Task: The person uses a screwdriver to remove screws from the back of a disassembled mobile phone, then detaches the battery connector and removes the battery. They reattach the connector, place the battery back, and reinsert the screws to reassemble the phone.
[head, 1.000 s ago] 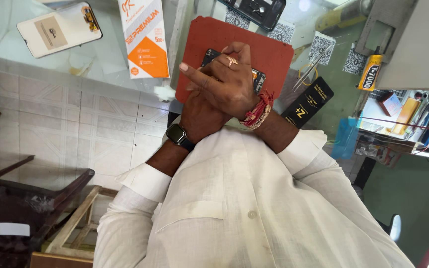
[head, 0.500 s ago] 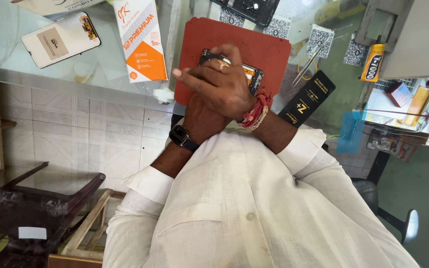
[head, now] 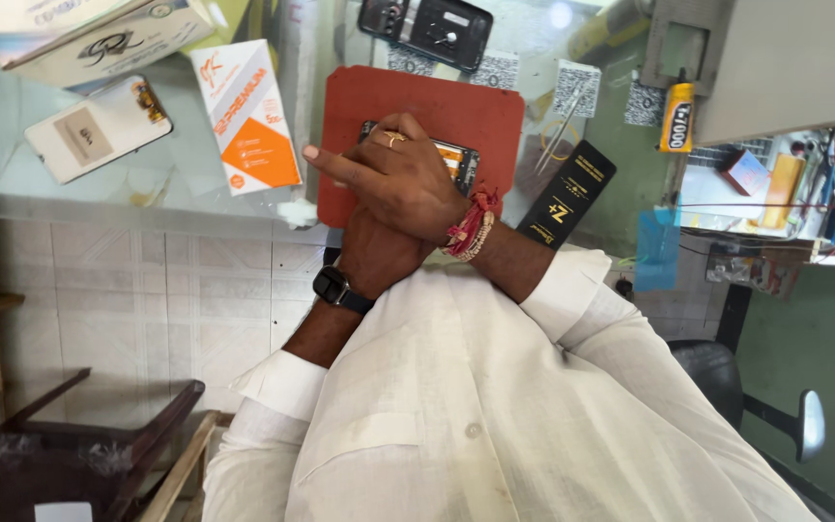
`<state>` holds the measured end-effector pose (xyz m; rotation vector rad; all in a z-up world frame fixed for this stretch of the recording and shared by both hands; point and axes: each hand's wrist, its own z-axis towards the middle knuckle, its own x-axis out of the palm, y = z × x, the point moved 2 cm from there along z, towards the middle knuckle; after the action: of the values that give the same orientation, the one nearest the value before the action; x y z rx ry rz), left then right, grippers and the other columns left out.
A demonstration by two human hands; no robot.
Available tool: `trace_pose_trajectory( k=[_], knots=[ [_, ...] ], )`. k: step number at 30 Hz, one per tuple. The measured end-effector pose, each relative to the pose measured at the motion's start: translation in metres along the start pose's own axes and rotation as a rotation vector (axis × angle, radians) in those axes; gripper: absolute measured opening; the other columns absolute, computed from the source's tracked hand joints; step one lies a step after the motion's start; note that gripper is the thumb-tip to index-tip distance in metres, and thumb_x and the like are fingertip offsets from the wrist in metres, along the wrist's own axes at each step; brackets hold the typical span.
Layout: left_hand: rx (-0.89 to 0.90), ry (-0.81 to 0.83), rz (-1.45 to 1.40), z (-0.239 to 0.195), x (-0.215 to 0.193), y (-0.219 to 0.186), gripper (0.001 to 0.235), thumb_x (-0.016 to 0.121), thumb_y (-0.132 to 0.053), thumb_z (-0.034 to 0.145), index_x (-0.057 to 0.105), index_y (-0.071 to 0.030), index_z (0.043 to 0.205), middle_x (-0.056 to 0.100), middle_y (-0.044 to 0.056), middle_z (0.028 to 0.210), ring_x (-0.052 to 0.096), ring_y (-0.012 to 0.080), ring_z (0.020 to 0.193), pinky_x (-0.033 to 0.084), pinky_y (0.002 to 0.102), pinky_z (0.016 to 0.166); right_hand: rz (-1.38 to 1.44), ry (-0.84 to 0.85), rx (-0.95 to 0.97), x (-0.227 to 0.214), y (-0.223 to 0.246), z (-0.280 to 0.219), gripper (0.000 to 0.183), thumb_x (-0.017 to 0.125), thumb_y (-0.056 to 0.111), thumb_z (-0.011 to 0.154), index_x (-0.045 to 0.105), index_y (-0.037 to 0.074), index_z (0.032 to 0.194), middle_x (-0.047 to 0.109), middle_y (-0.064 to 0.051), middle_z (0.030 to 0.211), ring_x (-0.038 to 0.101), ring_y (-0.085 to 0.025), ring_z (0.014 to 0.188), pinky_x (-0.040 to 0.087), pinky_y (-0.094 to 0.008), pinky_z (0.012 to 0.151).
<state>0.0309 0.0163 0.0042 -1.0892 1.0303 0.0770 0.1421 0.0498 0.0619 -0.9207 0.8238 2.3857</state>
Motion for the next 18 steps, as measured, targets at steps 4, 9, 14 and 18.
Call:
trace_pose_trajectory(
  k=[4, 9, 14, 18],
  knots=[
    [0.229, -0.171, 0.294, -0.002, -0.001, -0.003, 0.054, 0.074, -0.046, 0.091, 0.068, -0.011, 0.131, 0.061, 0.013, 0.138, 0.051, 0.0366, 0.137, 0.034, 0.063, 0.117, 0.172, -0.256, 0.271, -0.008, -0.009, -0.014, 0.038, 0.084, 0.004, 0.093, 0.064, 0.011, 0.124, 0.075, -0.008, 0.116, 0.074, -0.023, 0.100, 0.058, -0.035, 0.093],
    [0.192, -0.086, 0.333, -0.001, -0.003, -0.009, 0.072, 0.073, -0.059, 0.084, 0.066, -0.011, 0.138, 0.055, 0.019, 0.148, 0.041, 0.0456, 0.143, 0.025, 0.064, 0.122, 0.204, -0.509, 0.603, -0.043, -0.052, -0.064, 0.025, 0.085, 0.004, 0.098, 0.061, 0.000, 0.107, 0.077, -0.011, 0.102, 0.076, -0.018, 0.094, 0.062, -0.032, 0.084],
    [0.169, -0.023, 0.347, 0.007, -0.015, -0.017, 0.079, 0.076, -0.060, 0.080, 0.062, -0.009, 0.138, 0.057, 0.021, 0.143, 0.043, 0.0471, 0.140, 0.024, 0.063, 0.121, -0.030, -0.574, 0.644, -0.058, -0.088, -0.101, 0.040, 0.072, -0.003, 0.109, 0.048, 0.004, 0.140, 0.071, -0.010, 0.105, 0.075, -0.018, 0.095, 0.064, -0.029, 0.081],
    [0.183, 0.023, 0.359, 0.013, -0.022, -0.018, 0.085, 0.076, -0.058, 0.079, 0.058, -0.004, 0.143, 0.060, 0.021, 0.141, 0.045, 0.0454, 0.139, 0.024, 0.061, 0.122, 0.188, -0.630, 0.662, -0.049, -0.095, -0.110, 0.067, 0.060, -0.005, 0.115, 0.018, 0.010, 0.164, 0.068, -0.005, 0.115, 0.072, -0.015, 0.090, 0.065, -0.028, 0.077]
  ],
)
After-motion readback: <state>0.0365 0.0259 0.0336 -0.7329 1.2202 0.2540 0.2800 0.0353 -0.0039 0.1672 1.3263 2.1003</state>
